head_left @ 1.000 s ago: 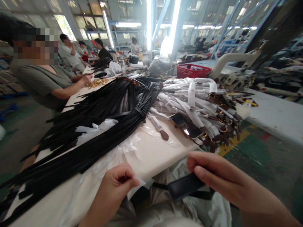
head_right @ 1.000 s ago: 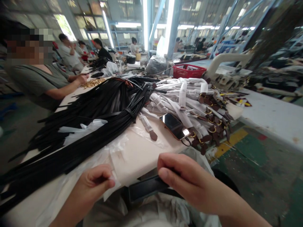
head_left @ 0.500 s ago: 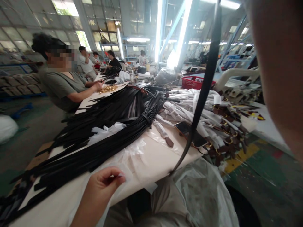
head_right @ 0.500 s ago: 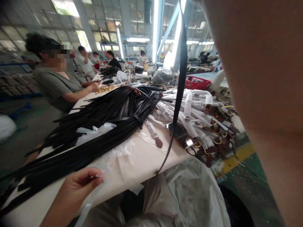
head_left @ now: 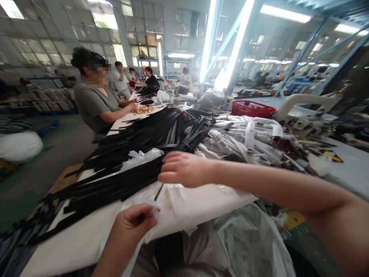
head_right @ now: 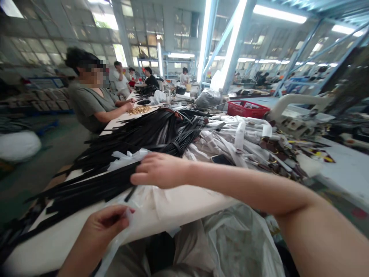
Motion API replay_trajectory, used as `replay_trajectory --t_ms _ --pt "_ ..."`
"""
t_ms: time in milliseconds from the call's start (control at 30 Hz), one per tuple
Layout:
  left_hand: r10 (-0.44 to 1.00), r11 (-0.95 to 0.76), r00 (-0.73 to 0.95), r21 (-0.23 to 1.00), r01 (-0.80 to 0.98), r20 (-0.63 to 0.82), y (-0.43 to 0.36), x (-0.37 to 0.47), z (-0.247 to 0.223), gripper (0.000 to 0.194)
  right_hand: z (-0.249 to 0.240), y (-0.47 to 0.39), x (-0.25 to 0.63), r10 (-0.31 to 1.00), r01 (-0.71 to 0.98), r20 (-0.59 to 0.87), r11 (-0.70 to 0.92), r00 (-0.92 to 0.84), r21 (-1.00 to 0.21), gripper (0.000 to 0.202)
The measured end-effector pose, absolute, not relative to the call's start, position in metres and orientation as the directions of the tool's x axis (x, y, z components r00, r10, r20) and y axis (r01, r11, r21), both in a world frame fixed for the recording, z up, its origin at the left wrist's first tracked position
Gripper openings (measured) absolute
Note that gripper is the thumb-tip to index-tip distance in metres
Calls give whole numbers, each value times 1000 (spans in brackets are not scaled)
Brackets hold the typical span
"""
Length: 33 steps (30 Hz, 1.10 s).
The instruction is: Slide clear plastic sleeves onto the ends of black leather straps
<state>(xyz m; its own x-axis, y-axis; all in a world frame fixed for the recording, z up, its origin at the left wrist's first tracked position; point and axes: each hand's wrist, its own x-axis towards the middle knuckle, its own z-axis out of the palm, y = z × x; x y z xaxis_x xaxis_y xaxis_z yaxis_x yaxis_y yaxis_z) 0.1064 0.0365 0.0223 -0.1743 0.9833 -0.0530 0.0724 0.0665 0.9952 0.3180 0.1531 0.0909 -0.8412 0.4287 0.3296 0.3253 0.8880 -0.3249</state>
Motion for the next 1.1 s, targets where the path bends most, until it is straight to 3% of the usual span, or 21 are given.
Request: replay_trajectory --t_ms 33,133,300,400,767,967,1100 --pt "988 81 -136 992 99 -67 35 103 20 14 78 149 318 374 281 301 909 -877 -309 13" --pt "997 83 -28 976 199 -79 32 95 17 11 35 123 322 479 368 342 865 -809 -341 17" --pt "996 89 -28 970 226 -85 29 98 22 20 10 79 322 688 335 468 699 -555 -632 18" --pt "996 82 -46 975 206 -73 28 104 22 21 15 68 321 697 294 449 673 -559 -678 17" --pt "996 87 4 989 119 -88 26 111 5 17 21 55 326 706 370 425 679 -566 -634 17" --pt "995 72 52 983 166 -81 32 105 -5 16 18 55 325 709 388 429 682 -560 -620 21" --pt "997 54 40 977 204 -63 33 110 -6 16 14 56 325 694 460 397 706 -601 -538 25"
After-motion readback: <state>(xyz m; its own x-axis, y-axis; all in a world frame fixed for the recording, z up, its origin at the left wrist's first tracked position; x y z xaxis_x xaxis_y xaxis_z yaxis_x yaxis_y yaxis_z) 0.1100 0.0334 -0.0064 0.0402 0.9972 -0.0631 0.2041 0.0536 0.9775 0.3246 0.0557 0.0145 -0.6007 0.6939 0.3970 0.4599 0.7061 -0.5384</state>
